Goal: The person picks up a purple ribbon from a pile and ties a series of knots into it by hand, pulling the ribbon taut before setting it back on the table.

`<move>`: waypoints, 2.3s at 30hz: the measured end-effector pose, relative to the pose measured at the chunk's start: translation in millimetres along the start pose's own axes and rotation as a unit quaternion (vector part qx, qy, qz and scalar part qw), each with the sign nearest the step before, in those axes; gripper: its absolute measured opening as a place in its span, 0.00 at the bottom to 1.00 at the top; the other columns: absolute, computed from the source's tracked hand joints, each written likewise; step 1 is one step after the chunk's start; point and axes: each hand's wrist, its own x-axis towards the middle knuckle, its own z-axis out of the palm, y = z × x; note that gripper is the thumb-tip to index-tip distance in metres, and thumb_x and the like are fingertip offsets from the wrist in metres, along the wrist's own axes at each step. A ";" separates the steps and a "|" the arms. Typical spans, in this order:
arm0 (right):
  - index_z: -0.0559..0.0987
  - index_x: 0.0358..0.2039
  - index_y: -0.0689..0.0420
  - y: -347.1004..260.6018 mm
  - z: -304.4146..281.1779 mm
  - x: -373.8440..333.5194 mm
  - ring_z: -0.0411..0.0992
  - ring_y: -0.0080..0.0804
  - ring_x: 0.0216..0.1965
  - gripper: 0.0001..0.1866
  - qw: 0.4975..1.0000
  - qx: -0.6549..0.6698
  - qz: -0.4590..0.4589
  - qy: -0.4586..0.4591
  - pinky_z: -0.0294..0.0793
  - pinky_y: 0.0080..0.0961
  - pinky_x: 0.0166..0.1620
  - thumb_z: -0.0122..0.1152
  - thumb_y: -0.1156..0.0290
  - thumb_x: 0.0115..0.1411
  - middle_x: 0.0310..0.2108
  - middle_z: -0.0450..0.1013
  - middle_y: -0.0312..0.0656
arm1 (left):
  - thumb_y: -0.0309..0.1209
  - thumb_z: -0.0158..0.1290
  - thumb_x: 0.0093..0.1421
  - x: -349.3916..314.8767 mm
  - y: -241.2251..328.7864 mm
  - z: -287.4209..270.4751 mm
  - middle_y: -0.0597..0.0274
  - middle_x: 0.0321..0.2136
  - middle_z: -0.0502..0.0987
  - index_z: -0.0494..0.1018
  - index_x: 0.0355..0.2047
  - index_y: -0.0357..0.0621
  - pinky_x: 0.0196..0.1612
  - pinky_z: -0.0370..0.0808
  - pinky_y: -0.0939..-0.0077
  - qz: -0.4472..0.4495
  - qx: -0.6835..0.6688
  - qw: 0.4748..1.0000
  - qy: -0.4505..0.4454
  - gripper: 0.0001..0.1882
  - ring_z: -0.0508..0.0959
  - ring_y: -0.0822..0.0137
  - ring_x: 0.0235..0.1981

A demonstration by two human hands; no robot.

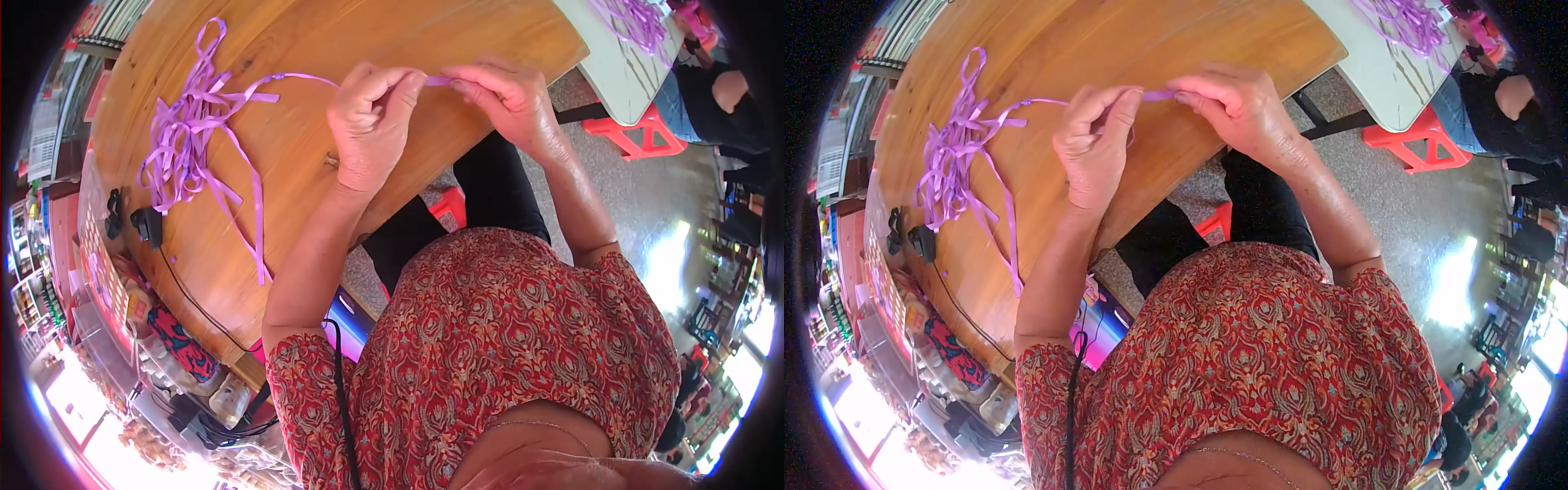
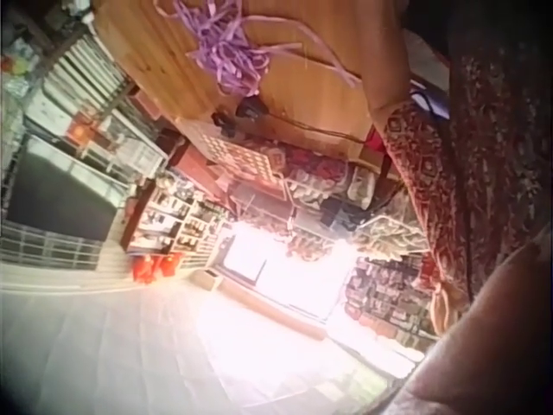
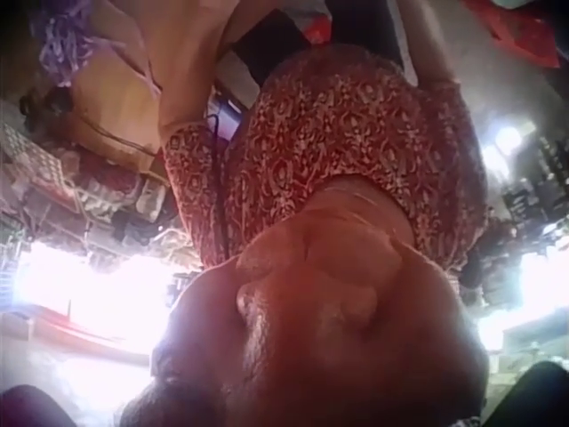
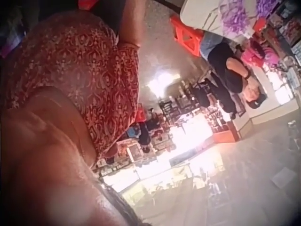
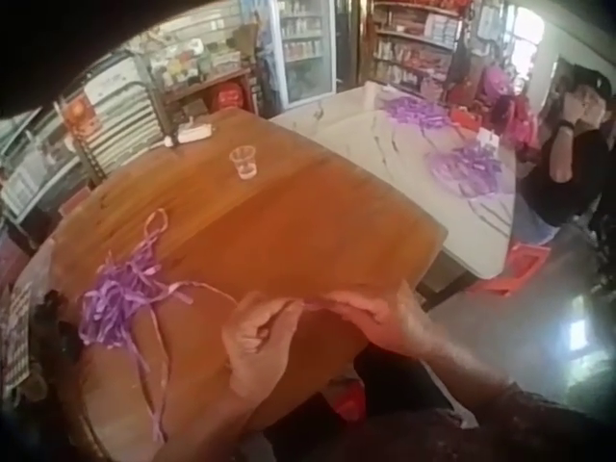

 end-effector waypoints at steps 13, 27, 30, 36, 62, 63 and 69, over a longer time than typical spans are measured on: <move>0.79 0.33 0.61 -5.8 -7.2 -3.4 0.68 0.24 0.25 0.06 0.944 0.284 0.108 -0.130 0.65 0.19 0.29 0.61 0.75 0.54 0.24 0.71 0.36 | 0.21 0.57 0.54 1.1 -6.0 -4.4 0.71 0.20 0.68 0.78 0.30 0.38 0.20 0.59 0.87 0.007 0.017 1.000 -0.019 0.03 0.64 0.82 0.19; 0.75 0.47 0.64 -12.3 26.6 15.5 0.64 0.20 0.28 0.15 0.658 0.721 0.215 -0.036 0.63 0.18 0.35 0.54 0.75 0.59 0.28 0.71 0.35 | 0.20 0.52 0.58 2.8 0.2 -3.2 0.73 0.23 0.72 0.75 0.35 0.40 0.18 0.61 0.90 0.014 -0.133 0.991 0.012 0.06 0.64 0.85 0.18; 0.77 0.45 0.61 -18.4 30.6 17.6 0.68 0.22 0.31 0.14 0.810 0.549 0.207 0.007 0.67 0.17 0.36 0.57 0.77 0.57 0.30 0.73 0.37 | 0.20 0.51 0.59 3.4 1.5 -1.8 0.71 0.24 0.73 0.75 0.36 0.40 0.17 0.61 0.90 -0.063 -0.201 0.977 0.026 0.06 0.65 0.85 0.18; 0.79 0.42 0.58 -18.6 32.2 20.8 0.73 0.24 0.33 0.14 0.977 0.201 -0.021 0.071 0.71 0.16 0.36 0.58 0.83 0.54 0.32 0.75 0.39 | 0.20 0.52 0.58 1.5 -0.9 -7.0 0.71 0.25 0.74 0.74 0.38 0.40 0.17 0.61 0.91 -0.142 -0.223 0.964 -0.003 0.08 0.67 0.84 0.19; 0.74 0.48 0.58 -5.0 16.3 26.2 0.73 0.28 0.40 0.18 0.982 -0.086 -0.165 -0.007 0.73 0.23 0.42 0.59 0.76 0.54 0.38 0.75 0.40 | 0.26 0.53 0.60 -1.1 4.3 -5.1 0.70 0.21 0.72 0.74 0.33 0.38 0.19 0.64 0.89 -0.190 -0.242 0.952 0.005 0.04 0.67 0.82 0.17; 0.74 0.48 0.58 4.1 17.6 34.3 0.73 0.28 0.40 0.18 0.983 -0.085 -0.165 -0.007 0.73 0.23 0.42 0.59 0.76 0.54 0.38 0.75 0.40 | 0.26 0.53 0.60 -1.6 4.6 -3.4 0.70 0.21 0.72 0.74 0.33 0.38 0.19 0.64 0.89 -0.190 -0.240 0.952 0.005 0.04 0.67 0.82 0.17; 0.78 0.33 0.64 5.1 -3.7 65.8 0.70 0.31 0.29 0.12 0.799 -0.198 -0.536 0.185 0.67 0.26 0.31 0.61 0.76 0.45 0.30 0.72 0.40 | 0.24 0.53 0.59 -2.7 1.2 -4.7 0.71 0.20 0.71 0.74 0.33 0.37 0.17 0.63 0.89 -0.166 -0.211 0.963 0.013 0.04 0.67 0.82 0.16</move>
